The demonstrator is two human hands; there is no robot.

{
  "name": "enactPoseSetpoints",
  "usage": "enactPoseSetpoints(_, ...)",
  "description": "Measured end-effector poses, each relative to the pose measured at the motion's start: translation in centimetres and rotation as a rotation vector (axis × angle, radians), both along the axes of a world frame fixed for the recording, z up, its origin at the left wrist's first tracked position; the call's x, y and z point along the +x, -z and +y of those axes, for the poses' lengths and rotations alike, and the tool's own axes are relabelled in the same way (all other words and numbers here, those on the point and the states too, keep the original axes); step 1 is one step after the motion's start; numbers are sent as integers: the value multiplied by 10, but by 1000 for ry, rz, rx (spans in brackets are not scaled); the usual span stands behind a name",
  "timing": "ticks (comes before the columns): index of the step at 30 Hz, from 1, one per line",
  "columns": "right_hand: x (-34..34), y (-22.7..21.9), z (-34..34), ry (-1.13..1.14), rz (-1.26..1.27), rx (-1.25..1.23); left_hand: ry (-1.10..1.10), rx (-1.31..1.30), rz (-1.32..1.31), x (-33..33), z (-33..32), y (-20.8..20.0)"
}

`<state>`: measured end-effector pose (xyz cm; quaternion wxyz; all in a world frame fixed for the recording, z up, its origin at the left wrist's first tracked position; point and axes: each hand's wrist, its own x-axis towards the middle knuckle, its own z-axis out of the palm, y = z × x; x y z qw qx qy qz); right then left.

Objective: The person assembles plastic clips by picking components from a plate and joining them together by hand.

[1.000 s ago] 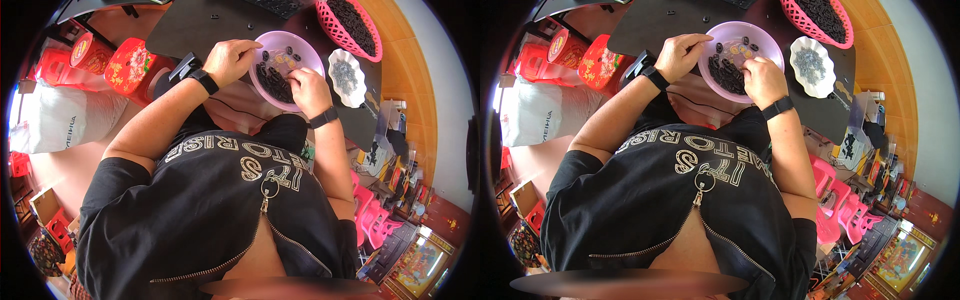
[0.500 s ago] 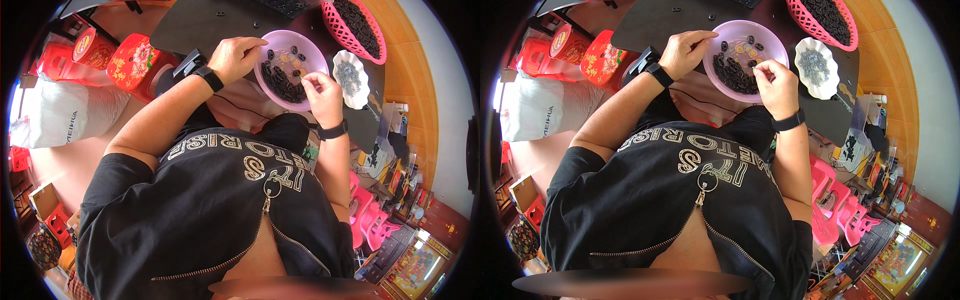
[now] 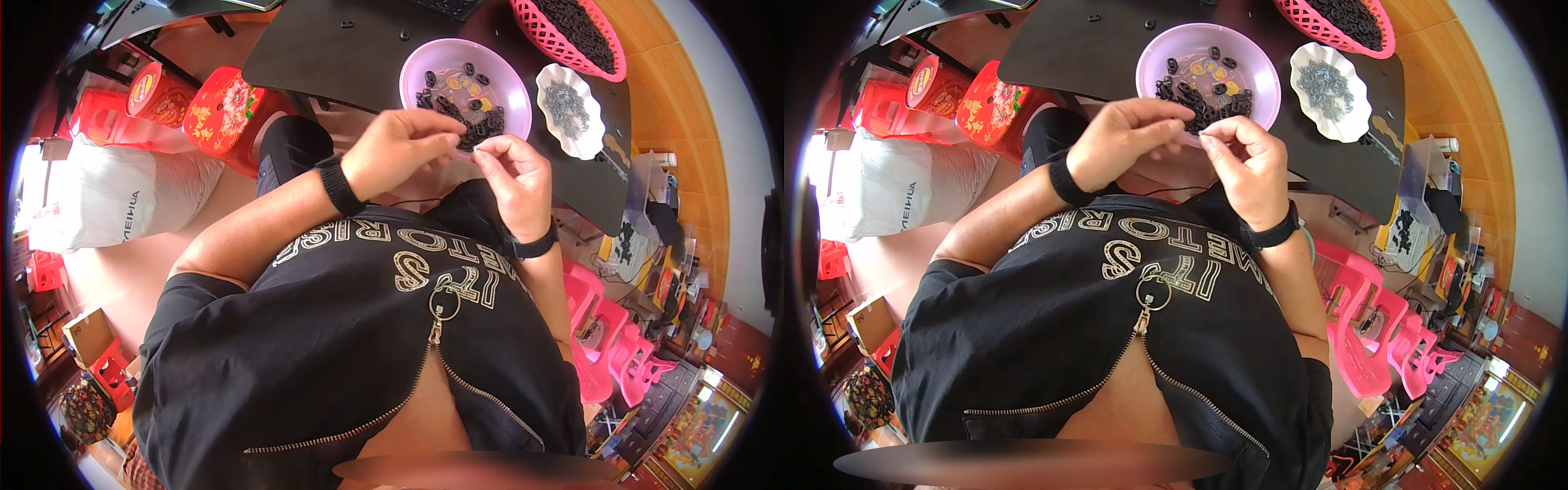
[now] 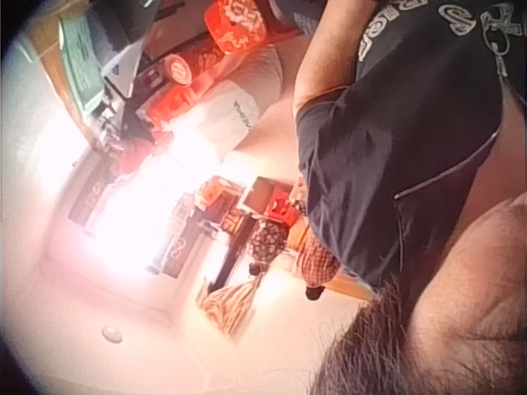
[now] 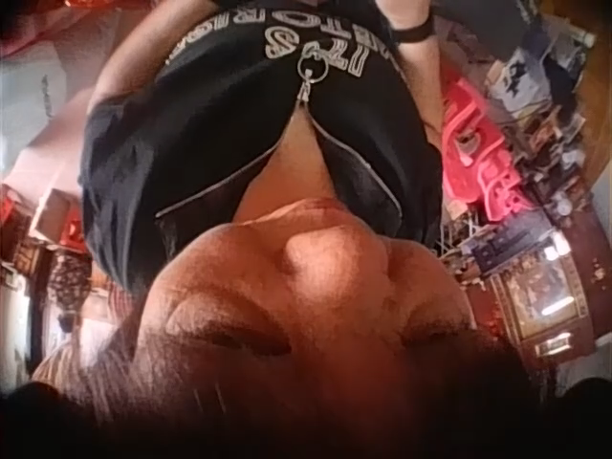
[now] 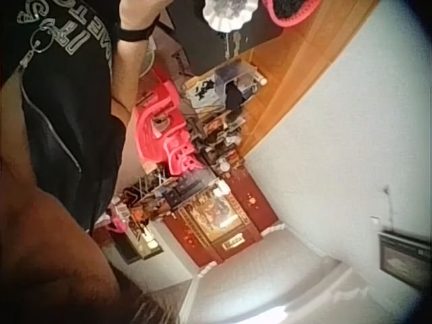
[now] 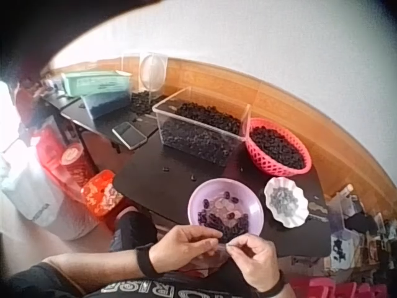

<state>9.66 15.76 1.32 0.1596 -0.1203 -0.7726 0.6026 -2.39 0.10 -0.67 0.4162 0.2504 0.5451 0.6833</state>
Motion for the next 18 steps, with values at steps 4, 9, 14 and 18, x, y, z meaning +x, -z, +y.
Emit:
enactPoseSetpoints(4,3,3,-6,5,38,144,4,-96,-128,7,7,-5)
enactPoseSetpoints(9,7,2,-9,44,25,312,27,-63,-165,12,9,2)
enactPoseSetpoints(14,9,7,-6,81,58,351,42,-58,-197,15,10,2)
enactPoseSetpoints(18,10,8,-7,87,39,293,28,-41,-170,16,11,3)
